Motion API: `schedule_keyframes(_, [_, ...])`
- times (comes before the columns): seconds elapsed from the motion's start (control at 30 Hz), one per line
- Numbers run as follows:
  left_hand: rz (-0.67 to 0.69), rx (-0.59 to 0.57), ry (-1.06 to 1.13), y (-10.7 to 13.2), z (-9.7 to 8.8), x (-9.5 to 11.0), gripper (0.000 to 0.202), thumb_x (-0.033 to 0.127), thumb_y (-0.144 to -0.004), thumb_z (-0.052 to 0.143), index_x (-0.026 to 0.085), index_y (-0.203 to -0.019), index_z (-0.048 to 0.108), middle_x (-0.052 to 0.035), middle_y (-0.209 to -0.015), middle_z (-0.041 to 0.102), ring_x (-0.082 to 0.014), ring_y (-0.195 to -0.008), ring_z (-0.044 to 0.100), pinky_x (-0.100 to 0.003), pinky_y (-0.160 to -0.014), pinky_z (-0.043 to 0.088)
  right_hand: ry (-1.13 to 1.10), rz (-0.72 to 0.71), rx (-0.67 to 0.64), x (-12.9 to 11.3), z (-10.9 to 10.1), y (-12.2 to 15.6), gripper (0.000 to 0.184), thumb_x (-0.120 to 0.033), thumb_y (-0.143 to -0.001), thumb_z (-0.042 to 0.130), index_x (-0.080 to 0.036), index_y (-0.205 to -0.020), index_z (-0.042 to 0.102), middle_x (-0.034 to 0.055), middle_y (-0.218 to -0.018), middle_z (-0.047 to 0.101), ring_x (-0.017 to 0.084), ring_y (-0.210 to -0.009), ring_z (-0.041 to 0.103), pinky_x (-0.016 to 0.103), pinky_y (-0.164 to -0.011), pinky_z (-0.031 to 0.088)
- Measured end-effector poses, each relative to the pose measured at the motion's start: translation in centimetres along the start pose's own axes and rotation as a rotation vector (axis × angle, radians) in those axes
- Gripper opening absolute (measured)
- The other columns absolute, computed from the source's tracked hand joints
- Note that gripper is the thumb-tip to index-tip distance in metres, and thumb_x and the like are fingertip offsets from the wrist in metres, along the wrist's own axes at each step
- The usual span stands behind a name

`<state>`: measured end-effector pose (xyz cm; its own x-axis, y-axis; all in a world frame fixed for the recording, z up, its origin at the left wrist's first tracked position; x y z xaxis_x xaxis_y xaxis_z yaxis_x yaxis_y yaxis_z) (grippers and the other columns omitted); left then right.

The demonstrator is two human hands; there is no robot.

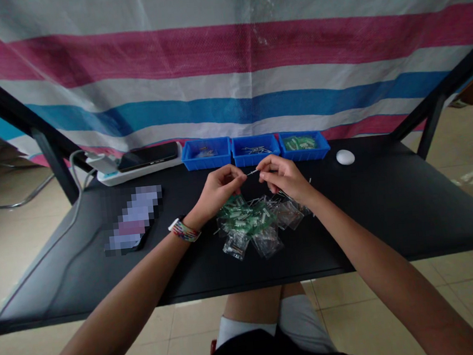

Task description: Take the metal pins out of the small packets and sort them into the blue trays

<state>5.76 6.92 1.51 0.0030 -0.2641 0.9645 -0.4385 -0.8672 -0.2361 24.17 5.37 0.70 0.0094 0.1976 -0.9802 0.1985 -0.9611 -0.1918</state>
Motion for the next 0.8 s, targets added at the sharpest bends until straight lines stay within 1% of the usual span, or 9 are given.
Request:
schedule_keyframes(0.07, [0.009,0.026,0.010,-0.1,-0.1,0.0,0.029,0.041,-0.086,0.082,0.016,-0.085,0.068,0.0006,-0.071,0.062,-0.0100,-0.060,0.056,-0.022,-0.056,0.044,-0.013,0.025,0.004,0.2,-0.1,-0.1,0.028,-0.045,-0.088,0.074,-0.020,-0.098,0.064,-0.0023,-0.078,0.069,0.007,-0.043,0.053,0.019,-0.039,0.038])
schedule_keyframes(0.17, [0.008,0.047,0.017,-0.1,-0.1,-0.2,0.028,0.037,-0.083,0.085,0.016,-0.085,0.068,0.0011,-0.070,0.060,-0.0096,-0.059,0.055,-0.022,-0.055,0.043,-0.003,0.072,-0.001,0.4,0.0,-0.1,0.034,-0.053,-0.092,0.067,-0.020,-0.087,0.062,-0.0017,-0.072,0.068,0.007,-0.043,0.054,0.019,-0.038,0.037])
schedule_keyframes(0.27, [0.012,0.050,0.013,-0.1,0.1,-0.3,0.026,0.034,-0.082,0.085,0.016,-0.085,0.067,0.0024,-0.068,0.058,-0.0087,-0.058,0.051,-0.021,-0.054,0.040,0.015,0.102,-0.023,0.6,0.3,0.0,0.039,-0.057,-0.092,0.067,-0.019,-0.081,0.063,-0.0010,-0.067,0.066,0.008,-0.043,0.054,0.019,-0.039,0.038])
schedule_keyframes(0.37, [0.015,0.046,0.007,-0.1,0.2,-0.4,0.025,0.032,-0.082,0.085,0.016,-0.086,0.067,0.0027,-0.068,0.058,-0.0083,-0.058,0.050,-0.021,-0.053,0.038,0.013,0.088,-0.031,0.7,0.5,0.0,0.037,-0.054,-0.089,0.071,-0.019,-0.080,0.064,-0.0012,-0.066,0.067,0.008,-0.043,0.054,0.020,-0.041,0.039])
schedule_keyframes(0.5, [0.010,0.041,0.035,-0.1,0.1,-0.3,0.028,0.031,-0.080,0.085,0.017,-0.090,0.063,0.0039,-0.069,0.057,-0.0088,-0.057,0.052,-0.021,-0.053,0.040,0.010,0.040,-0.028,0.3,0.6,0.0,0.033,-0.049,-0.087,0.075,-0.019,-0.082,0.065,-0.0007,-0.070,0.069,0.009,-0.045,0.056,0.021,-0.042,0.041])
schedule_keyframes(0.57, [-0.005,0.033,0.051,0.0,-0.1,-0.3,0.025,0.034,-0.084,0.080,0.018,-0.090,0.062,0.0034,-0.070,0.058,-0.0097,-0.057,0.054,-0.022,-0.053,0.042,0.011,0.014,-0.014,0.0,0.5,0.0,0.030,-0.046,-0.086,0.077,-0.019,-0.082,0.064,-0.0005,-0.073,0.070,0.009,-0.046,0.057,0.021,-0.043,0.042])
schedule_keyframes(0.63, [-0.023,0.029,0.050,0.0,-0.3,-0.5,0.022,0.038,-0.090,0.071,0.017,-0.087,0.063,0.0020,-0.069,0.059,-0.0105,-0.056,0.055,-0.023,-0.054,0.042,0.008,-0.011,0.006,-0.3,0.4,0.1,0.028,-0.043,-0.085,0.079,-0.019,-0.083,0.064,-0.0006,-0.075,0.070,0.009,-0.047,0.057,0.021,-0.043,0.042])
schedule_keyframes(0.7, [-0.032,0.025,0.020,0.0,-0.6,-0.6,0.029,0.042,-0.095,0.064,0.016,-0.082,0.066,0.0006,-0.066,0.058,-0.0111,-0.055,0.054,-0.023,-0.053,0.041,0.006,-0.035,0.031,-0.5,0.2,0.1,0.025,-0.040,-0.084,0.080,-0.019,-0.084,0.065,-0.0012,-0.076,0.069,0.008,-0.048,0.057,0.022,-0.044,0.042])
schedule_keyframes(0.8, [-0.029,0.009,-0.039,-0.2,-0.6,-0.8,0.040,0.048,-0.098,0.062,0.015,-0.076,0.070,-0.0006,-0.061,0.057,-0.0116,-0.054,0.052,-0.024,-0.053,0.040,0.010,-0.047,0.066,-0.4,0.1,0.1,0.023,-0.037,-0.081,0.081,-0.020,-0.085,0.066,-0.0028,-0.075,0.065,0.008,-0.048,0.056,0.022,-0.045,0.044])
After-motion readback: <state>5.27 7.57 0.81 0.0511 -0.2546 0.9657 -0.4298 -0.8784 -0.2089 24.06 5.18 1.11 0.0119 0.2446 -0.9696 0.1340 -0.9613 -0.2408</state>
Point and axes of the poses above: each hand's wrist, its own y-axis away from the middle knuckle, its own z-axis out of the palm, x = y × z, the point moved 6 cm from there along -y, towards the middle knuckle
